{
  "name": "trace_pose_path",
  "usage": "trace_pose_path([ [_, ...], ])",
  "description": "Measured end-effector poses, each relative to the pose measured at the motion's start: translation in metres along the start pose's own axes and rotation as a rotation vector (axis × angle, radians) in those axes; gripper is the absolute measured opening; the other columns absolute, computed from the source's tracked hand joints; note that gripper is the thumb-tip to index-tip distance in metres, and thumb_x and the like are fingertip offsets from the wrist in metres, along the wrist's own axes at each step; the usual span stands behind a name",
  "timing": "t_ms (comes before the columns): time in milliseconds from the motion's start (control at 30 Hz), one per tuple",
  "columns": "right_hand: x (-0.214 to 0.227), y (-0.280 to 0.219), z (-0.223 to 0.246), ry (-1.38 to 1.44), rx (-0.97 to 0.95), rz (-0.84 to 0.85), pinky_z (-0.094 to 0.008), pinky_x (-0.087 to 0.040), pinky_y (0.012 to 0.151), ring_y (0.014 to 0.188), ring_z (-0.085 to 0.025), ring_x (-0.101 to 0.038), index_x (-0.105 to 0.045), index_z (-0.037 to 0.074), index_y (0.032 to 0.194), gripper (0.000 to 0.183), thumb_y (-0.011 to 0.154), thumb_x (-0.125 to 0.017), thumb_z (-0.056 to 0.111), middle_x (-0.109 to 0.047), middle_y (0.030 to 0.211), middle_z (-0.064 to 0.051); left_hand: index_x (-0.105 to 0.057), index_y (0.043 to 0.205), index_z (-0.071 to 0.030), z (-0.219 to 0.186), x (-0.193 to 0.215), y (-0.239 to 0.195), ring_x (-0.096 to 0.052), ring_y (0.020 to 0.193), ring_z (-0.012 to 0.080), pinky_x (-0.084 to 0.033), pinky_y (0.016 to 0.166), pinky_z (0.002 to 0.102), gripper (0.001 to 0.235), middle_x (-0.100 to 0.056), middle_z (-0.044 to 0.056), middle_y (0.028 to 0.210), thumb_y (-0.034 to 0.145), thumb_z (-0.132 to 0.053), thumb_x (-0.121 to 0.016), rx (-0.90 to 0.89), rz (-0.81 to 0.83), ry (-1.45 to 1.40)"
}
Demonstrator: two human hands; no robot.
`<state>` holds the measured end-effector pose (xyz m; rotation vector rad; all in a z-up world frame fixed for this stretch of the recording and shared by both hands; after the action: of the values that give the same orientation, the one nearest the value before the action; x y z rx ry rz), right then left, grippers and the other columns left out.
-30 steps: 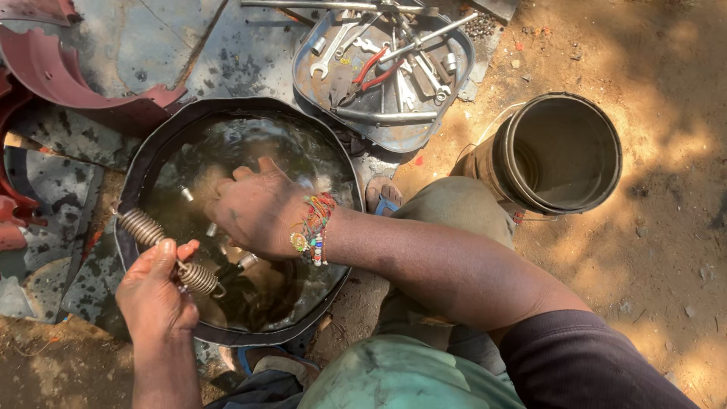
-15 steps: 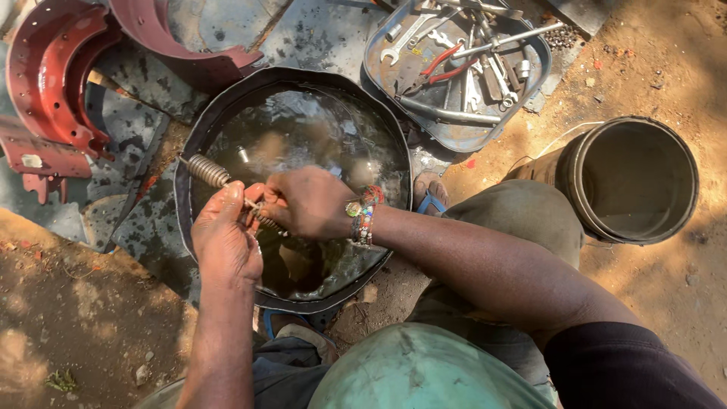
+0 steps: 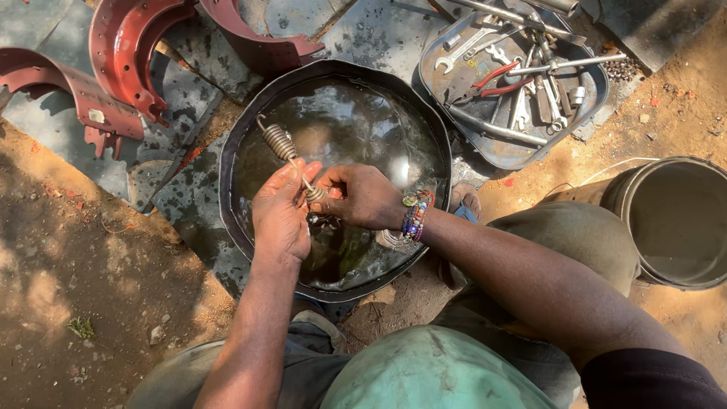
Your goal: The person scrubs a metal spring and a small cylindrical component in a basin of water using a brush and a cloth. The person repeatedly dips the items into the water, scrubs them with the brush, and wipes them with the cloth to remove grime.
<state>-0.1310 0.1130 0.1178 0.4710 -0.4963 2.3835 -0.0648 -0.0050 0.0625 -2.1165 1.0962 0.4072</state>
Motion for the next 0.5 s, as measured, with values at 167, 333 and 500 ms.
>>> trace_pose_path([
  [167,0.002,-0.002,-0.003,0.061,-0.018,-0.032,-0.030,-0.056,0.067,0.069,-0.009,-0.067,-0.074,0.010,0.105,0.031,0.080,-0.081,0.027,-0.073,0.081,0.000,-0.054,0.133,0.010,-0.003,-0.005,-0.004,-0.072,0.103,0.0252,-0.061,0.091,0.036,0.040,-0.068,0.027,0.126,0.102,-0.016,-0.056,0.001,-0.021,0.074],
  [333,0.000,-0.001,-0.006,0.114,-0.008,-0.010,-0.030,-0.054,0.067,0.070,-0.009,-0.062,-0.074,0.010,0.117,0.036,0.085,-0.080,0.024,-0.070,0.081,-0.003,-0.056,0.133,0.009,0.003,-0.006,0.001,-0.070,0.103,0.0243,-0.059,0.089,0.035,0.039,-0.069,0.025,0.124,0.103,-0.017,-0.058,-0.008,0.017,0.078],
  [500,-0.006,0.000,-0.012,0.233,-0.004,0.061,-0.026,-0.054,0.070,0.076,-0.005,-0.064,-0.073,0.008,0.119,0.033,0.090,-0.077,0.023,-0.072,0.086,0.001,-0.058,0.126,0.008,0.010,-0.006,0.005,-0.072,0.094,0.0240,-0.061,0.082,0.035,0.034,-0.072,0.022,0.118,0.102,-0.017,-0.058,0.001,0.036,0.048],
])
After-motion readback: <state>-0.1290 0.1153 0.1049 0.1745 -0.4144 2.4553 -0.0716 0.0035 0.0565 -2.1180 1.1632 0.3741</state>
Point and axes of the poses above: each hand's wrist, its own y-axis towards the middle knuckle, its own x-axis out of the back of the hand, z = x × y, the point moved 10 cm from there along y, towards the middle knuckle
